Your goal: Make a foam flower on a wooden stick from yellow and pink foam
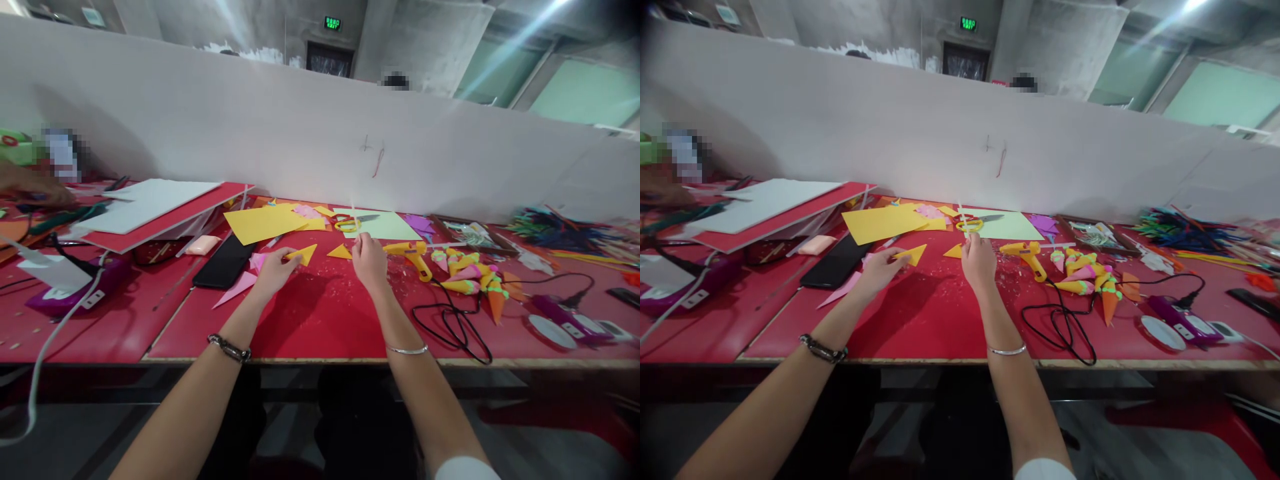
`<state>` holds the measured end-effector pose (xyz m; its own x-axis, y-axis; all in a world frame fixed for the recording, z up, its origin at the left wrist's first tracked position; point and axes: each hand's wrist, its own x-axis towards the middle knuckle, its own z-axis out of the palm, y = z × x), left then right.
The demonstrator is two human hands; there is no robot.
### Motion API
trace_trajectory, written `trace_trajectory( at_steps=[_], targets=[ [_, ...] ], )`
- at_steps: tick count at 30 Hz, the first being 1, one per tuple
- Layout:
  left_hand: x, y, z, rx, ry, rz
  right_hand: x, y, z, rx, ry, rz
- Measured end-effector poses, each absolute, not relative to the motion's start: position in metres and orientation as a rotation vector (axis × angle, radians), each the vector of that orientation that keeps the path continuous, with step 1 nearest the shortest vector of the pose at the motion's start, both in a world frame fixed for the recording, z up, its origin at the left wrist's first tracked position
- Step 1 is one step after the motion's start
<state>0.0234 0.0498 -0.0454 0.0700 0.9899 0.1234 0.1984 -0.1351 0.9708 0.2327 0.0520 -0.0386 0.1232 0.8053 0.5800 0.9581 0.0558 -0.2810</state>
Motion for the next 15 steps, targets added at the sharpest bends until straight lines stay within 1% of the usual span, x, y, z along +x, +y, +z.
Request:
trace_trajectory(
  at_steps=[2, 7, 15],
  targets=[
    [0.024, 0.051, -0.047, 1.537, 1.257, 1.164, 0.234, 0.057, -0.043, -1.743, -1.714, -0.295],
    [0.027, 0.052, -0.050, 1.538, 1.265, 1.151, 0.238, 0.071, -0.057, -1.784, -1.722, -0.058],
    [0.024, 0.051, -0.053, 1.574, 1.239, 1.167, 0.236, 0.093, -0.071, -1.769, -1.897, 0.065]
  ],
)
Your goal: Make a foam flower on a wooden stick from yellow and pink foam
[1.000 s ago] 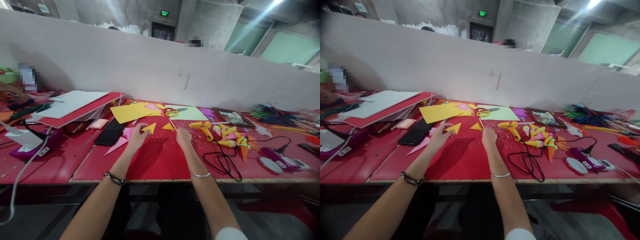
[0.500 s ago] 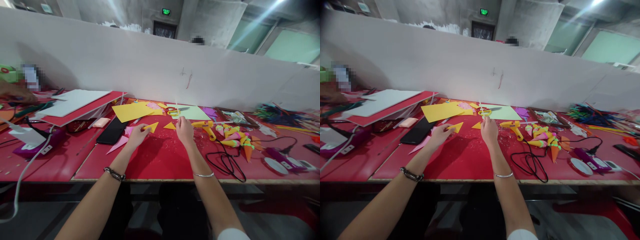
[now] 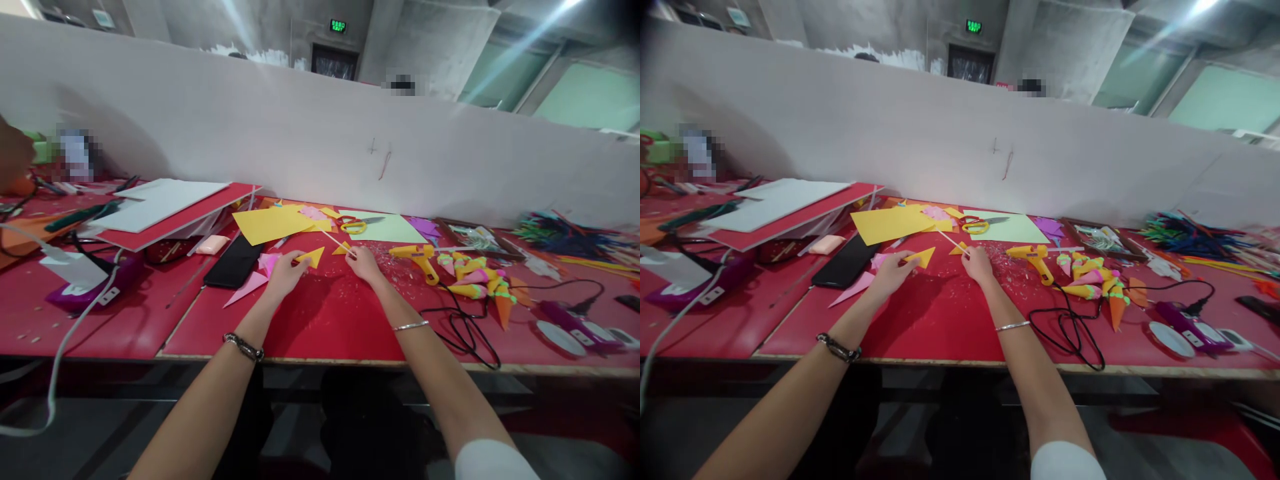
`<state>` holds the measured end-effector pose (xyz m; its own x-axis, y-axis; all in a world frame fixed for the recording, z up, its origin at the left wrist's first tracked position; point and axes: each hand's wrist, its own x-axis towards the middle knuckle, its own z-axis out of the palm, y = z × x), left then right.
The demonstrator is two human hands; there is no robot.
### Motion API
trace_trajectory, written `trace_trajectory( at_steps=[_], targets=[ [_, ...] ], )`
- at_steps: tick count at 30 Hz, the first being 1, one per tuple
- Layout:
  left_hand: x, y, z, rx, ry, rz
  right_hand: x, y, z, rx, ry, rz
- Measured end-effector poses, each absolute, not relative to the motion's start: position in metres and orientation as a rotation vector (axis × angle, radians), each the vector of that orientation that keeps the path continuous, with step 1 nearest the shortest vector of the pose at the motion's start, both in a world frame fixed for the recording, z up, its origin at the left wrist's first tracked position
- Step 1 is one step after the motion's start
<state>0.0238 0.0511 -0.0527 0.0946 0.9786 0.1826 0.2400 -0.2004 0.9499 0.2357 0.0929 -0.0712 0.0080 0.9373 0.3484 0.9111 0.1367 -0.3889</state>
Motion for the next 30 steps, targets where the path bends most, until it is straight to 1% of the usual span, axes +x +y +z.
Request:
trace_trajectory(
  at_steps=[7, 13, 18, 26, 28, 30],
  targets=[
    [0.025, 0.051, -0.050, 1.637, 1.280, 1.137, 0.237, 0.106, -0.068, -1.751, -1.811, 0.024],
    [0.025, 0.050, -0.046, 1.732, 1.308, 1.100, 0.236, 0.103, -0.065, -1.621, -1.929, 0.067],
    [0.016, 0.052, -0.047, 1.745, 1.340, 1.137, 0.234, 0.097, -0.061, -1.479, -2.057, 0.093],
    [0.012, 0.053, -0.051, 1.828, 1.423, 1.112, 0.238, 0.095, -0.064, -1.335, -2.330, 0.291],
    [0.011, 0.054, -0.052, 1.849, 1.437, 1.101, 0.241, 0.092, -0.061, -1.319, -2.311, 0.300],
    [0.010, 0.055, -0.054, 1.807, 1.430, 1.111, 0.242, 0.089, -0.056, -1.313, -2.214, 0.235]
  ],
)
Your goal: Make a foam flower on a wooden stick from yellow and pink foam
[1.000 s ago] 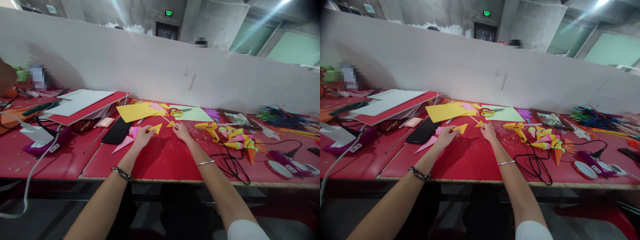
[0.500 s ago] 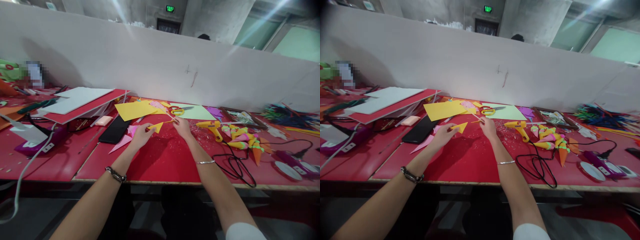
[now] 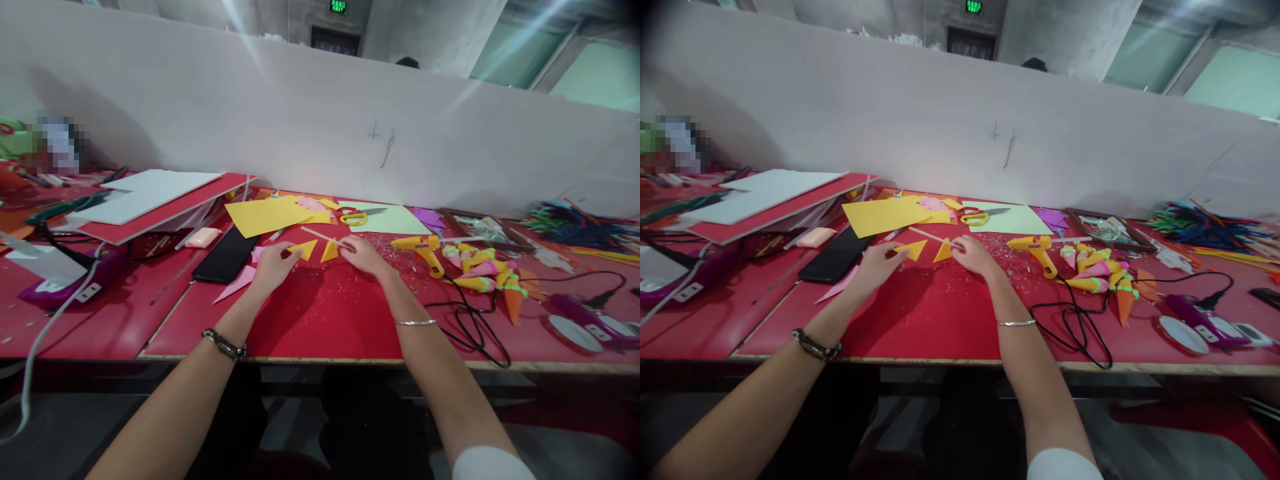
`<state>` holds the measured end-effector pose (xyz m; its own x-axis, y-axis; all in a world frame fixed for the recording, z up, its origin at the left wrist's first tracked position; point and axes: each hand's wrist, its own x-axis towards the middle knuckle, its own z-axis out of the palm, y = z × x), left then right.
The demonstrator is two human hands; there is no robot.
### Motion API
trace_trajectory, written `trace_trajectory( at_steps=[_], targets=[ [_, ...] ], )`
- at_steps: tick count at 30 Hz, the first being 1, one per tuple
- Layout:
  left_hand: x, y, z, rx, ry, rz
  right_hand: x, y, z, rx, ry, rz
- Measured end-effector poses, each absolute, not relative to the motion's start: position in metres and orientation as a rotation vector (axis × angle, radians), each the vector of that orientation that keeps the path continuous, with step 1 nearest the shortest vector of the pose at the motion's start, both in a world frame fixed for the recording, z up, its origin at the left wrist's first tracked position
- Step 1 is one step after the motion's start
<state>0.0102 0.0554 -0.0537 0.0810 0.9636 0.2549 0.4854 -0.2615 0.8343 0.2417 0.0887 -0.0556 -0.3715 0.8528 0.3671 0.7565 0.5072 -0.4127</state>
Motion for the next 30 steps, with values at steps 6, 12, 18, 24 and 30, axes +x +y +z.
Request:
trace_trajectory(
  at_steps=[6, 12, 18, 24, 30],
  targets=[
    [0.013, 0.061, -0.057, 1.383, 1.292, 1.251, 0.224, 0.073, -0.041, -1.140, -2.037, 0.116],
    [0.024, 0.061, -0.047, 1.232, 1.118, 1.325, 0.202, 0.063, -0.043, -1.126, -2.230, 0.142],
    [0.033, 0.068, -0.034, 1.401, 0.998, 1.273, 0.210, 0.069, -0.047, -1.254, -2.206, 0.164],
    [0.031, 0.086, -0.038, 1.764, 0.988, 1.095, 0.221, 0.072, -0.044, -1.279, -2.188, 0.171],
    [0.042, 0.089, -0.044, 1.674, 1.023, 1.144, 0.222, 0.075, -0.045, -1.254, -2.231, 0.154]
  ],
)
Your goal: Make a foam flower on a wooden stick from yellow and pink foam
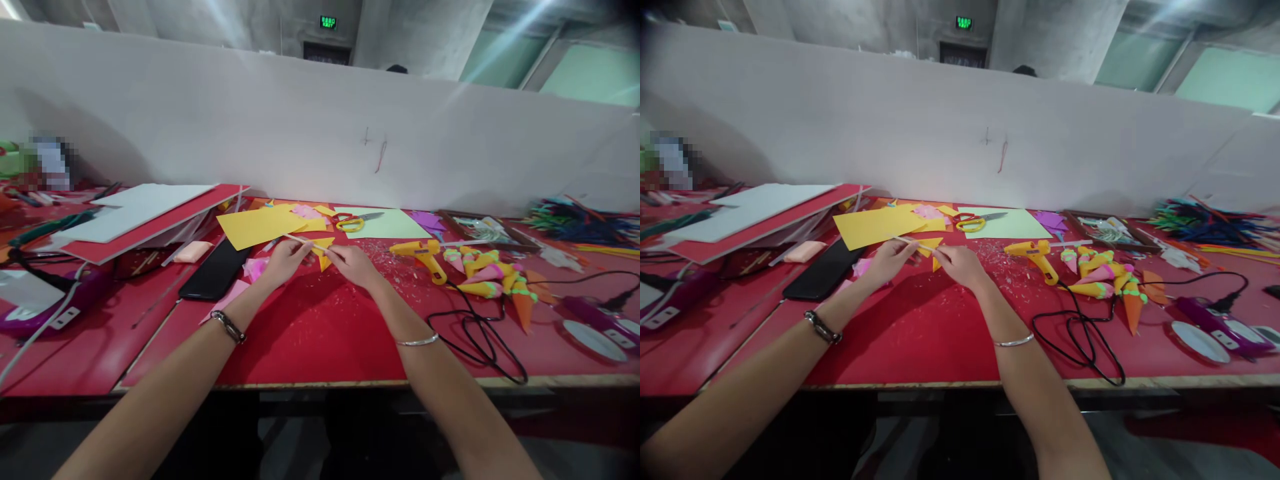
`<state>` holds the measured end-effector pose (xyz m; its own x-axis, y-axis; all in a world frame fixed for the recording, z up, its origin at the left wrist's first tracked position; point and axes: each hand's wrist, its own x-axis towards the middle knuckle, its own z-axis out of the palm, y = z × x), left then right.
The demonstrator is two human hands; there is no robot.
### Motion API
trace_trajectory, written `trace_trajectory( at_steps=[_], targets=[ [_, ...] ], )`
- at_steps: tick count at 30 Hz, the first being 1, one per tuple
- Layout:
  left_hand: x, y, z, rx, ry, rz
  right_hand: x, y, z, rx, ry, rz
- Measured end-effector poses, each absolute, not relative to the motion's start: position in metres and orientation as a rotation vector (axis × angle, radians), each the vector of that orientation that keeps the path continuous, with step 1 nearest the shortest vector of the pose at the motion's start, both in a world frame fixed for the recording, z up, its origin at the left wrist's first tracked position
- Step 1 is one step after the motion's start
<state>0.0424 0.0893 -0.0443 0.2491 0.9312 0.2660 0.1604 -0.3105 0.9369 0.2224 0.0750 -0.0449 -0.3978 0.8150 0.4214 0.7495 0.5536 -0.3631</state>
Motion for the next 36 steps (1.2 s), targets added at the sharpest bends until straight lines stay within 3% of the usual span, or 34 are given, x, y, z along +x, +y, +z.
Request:
trace_trajectory(
  at_steps=[9, 27, 36],
  targets=[
    [0.045, 0.088, -0.057, 1.492, 0.978, 1.286, 0.204, 0.073, -0.046, -1.214, -2.226, 0.141],
    [0.043, 0.082, -0.056, 1.470, 0.913, 1.199, 0.201, 0.067, -0.040, -1.143, -2.068, 0.658],
    [0.046, 0.080, -0.053, 1.378, 0.910, 1.157, 0.203, 0.067, -0.044, -1.224, -2.135, 0.327]
  ],
)
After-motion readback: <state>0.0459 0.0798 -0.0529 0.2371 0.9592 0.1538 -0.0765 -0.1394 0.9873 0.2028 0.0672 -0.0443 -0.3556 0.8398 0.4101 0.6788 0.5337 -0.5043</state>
